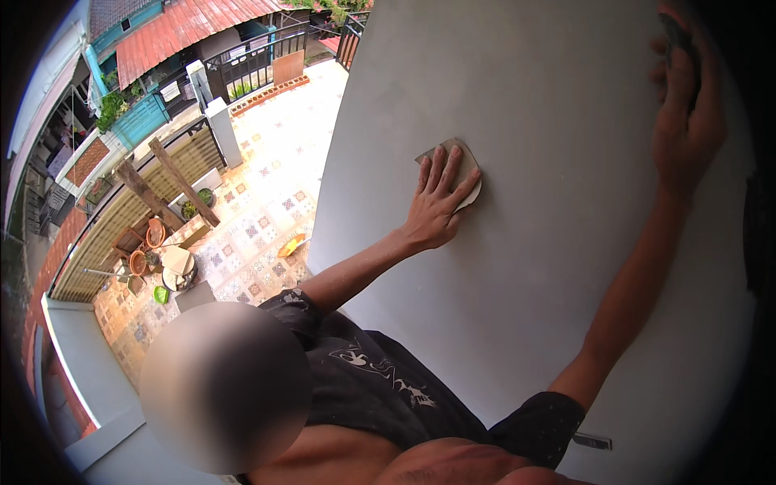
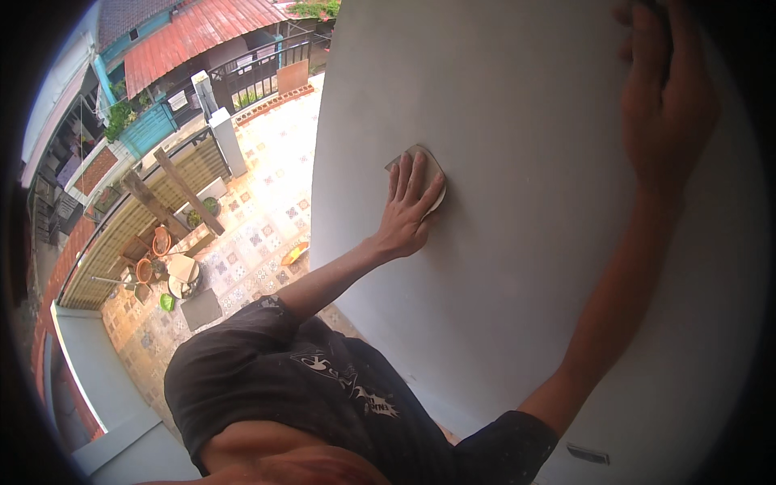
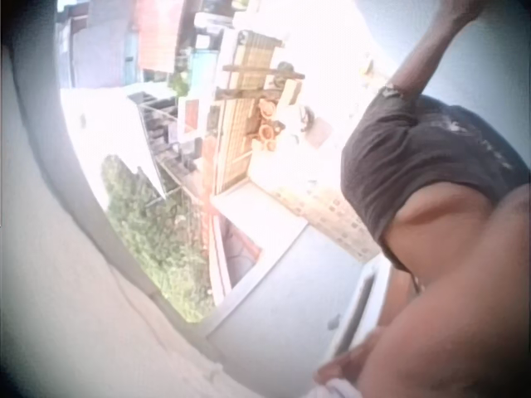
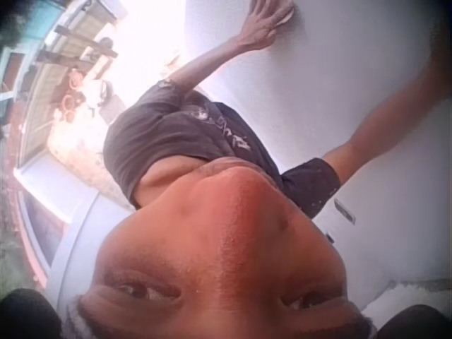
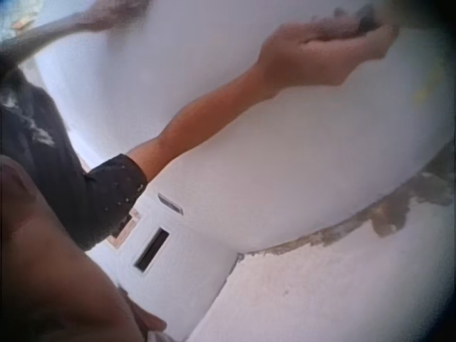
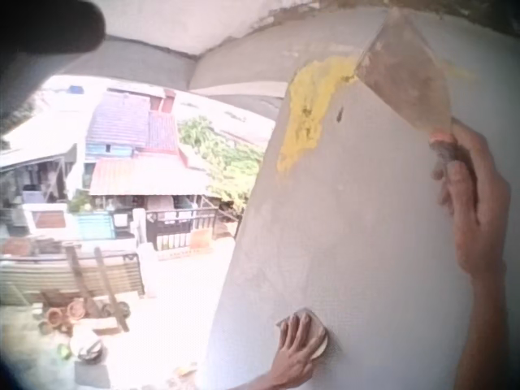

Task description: The person smooths a white wall using a sanding block and a putty knife. They alternate between sanding and scraping motions across the wall surface, working on different sections to even out the finish.

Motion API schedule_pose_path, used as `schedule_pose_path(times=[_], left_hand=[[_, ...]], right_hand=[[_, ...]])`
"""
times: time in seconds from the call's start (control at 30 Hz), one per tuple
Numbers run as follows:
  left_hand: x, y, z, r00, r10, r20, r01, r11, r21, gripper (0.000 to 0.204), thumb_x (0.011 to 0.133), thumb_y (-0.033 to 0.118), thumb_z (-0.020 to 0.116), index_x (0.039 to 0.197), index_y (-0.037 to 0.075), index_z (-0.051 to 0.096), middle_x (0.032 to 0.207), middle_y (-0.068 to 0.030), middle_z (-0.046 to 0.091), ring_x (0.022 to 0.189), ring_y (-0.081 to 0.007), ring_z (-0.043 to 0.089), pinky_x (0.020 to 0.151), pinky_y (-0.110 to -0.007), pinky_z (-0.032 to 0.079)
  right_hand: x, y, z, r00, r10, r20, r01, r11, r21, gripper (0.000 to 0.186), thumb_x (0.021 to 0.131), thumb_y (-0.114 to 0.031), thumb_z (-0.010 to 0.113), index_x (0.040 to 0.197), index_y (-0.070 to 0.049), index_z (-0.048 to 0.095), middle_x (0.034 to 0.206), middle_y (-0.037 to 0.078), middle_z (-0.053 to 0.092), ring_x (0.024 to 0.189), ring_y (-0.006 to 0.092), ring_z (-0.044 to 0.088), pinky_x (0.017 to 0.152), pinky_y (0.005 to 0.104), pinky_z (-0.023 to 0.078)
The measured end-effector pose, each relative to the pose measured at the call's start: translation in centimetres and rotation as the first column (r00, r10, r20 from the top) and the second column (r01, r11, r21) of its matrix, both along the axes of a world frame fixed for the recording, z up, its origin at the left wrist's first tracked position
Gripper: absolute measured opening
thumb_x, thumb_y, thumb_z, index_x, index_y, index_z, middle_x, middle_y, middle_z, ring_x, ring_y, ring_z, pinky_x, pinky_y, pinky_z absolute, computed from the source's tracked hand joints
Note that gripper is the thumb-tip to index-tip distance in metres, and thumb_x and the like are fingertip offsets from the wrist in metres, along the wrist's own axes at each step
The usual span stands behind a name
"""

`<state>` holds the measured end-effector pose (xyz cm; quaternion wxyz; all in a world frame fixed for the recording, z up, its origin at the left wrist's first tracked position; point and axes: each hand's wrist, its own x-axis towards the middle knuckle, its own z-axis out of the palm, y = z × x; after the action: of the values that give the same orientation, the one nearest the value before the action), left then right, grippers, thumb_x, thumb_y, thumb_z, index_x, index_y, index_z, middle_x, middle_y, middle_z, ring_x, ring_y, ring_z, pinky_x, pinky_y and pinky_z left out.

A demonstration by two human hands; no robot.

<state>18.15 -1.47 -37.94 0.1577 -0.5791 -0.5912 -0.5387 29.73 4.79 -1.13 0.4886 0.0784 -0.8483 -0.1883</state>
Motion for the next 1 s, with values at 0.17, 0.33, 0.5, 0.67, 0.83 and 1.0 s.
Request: schedule_pose_path(times=[0.17,0.33,0.5,0.67,0.83,1.0], left_hand=[[-9.1,0.9,5.6,0.924,0.216,0.315,-0.292,0.931,0.217,0.062,0.102,0.023,0.04,0.161,0.014,0.022,0.169,-0.0167,0.005,0.154,-0.0432,-0.001,0.124,-0.057,0.002],[-5.2,0.5,1.7,0.941,0.15,0.303,-0.192,0.975,0.115,0.062,0.101,0.024,0.042,0.16,0.014,0.026,0.17,-0.0136,0.007,0.155,-0.0395,0.003,0.125,-0.054,0.004],[-11.3,0.5,4.7,0.902,0.189,0.388,-0.316,0.902,0.295,0.057,0.105,0.029,0.032,0.158,0.006,0.027,0.168,-0.0166,0.011,0.154,-0.0388,0.006,0.125,-0.049,0.008],[-6.4,0.6,2.6,0.934,0.165,0.316,-0.243,0.944,0.224,0.062,0.101,0.022,0.042,0.16,0.011,0.024,0.169,-0.0151,0.011,0.155,-0.0405,0.004,0.125,-0.055,0.004],[-6.4,0.4,2.8,0.936,0.164,0.312,-0.222,0.962,0.16,0.062,0.103,0.025,0.04,0.161,0.01,0.022,0.169,-0.0148,0.01,0.155,-0.04,0.005,0.125,-0.054,0.004],[-6.2,1.3,5.3,0.829,0.19,0.526,-0.342,0.917,0.207,0.062,0.103,0.023,0.038,0.16,0.007,0.02,0.169,-0.0156,0.012,0.155,-0.0393,0.006,0.125,-0.052,0.006]], right_hand=[[-0.6,-1.1,-0.2,0.997,0.024,-0.071,-0.022,1.0,0.021,0.031,0.108,-0.02,0.051,0.133,-0.008,0.064,0.102,0.004,0.074,0.075,0.0071,0.064,0.061,0.0221,0.047],[-0.5,-1.5,-0.4,0.998,-0.029,-0.052,0.032,0.998,0.051,0.031,0.108,-0.019,0.05,0.133,-0.007,0.063,0.102,0.003,0.074,0.074,0.0075,0.063,0.061,0.0222,0.046],[-0.2,-1.0,-0.2,0.999,-0.039,-0.035,0.042,0.996,0.084,0.032,0.109,-0.02,0.049,0.133,-0.008,0.064,0.102,0.004,0.074,0.074,0.0073,0.063,0.061,0.0225,0.046],[-0.1,-0.8,0.2,0.998,-0.063,-0.005,0.063,0.991,0.114,0.032,0.109,-0.022,0.047,0.133,-0.009,0.064,0.102,0.004,0.073,0.075,0.0075,0.063,0.062,0.023,0.047],[0.2,-1.3,0.0,0.997,-0.076,0.0,0.076,0.992,0.103,0.032,0.109,-0.022,0.046,0.133,-0.01,0.064,0.102,0.003,0.073,0.075,0.0074,0.062,0.063,0.0228,0.047],[0.2,-1.3,-0.6,1.0,-0.011,-0.019,0.007,0.98,-0.197,0.031,0.108,-0.02,0.048,0.133,-0.011,0.063,0.103,0.002,0.072,0.076,0.0069,0.061,0.064,0.0229,0.047]])
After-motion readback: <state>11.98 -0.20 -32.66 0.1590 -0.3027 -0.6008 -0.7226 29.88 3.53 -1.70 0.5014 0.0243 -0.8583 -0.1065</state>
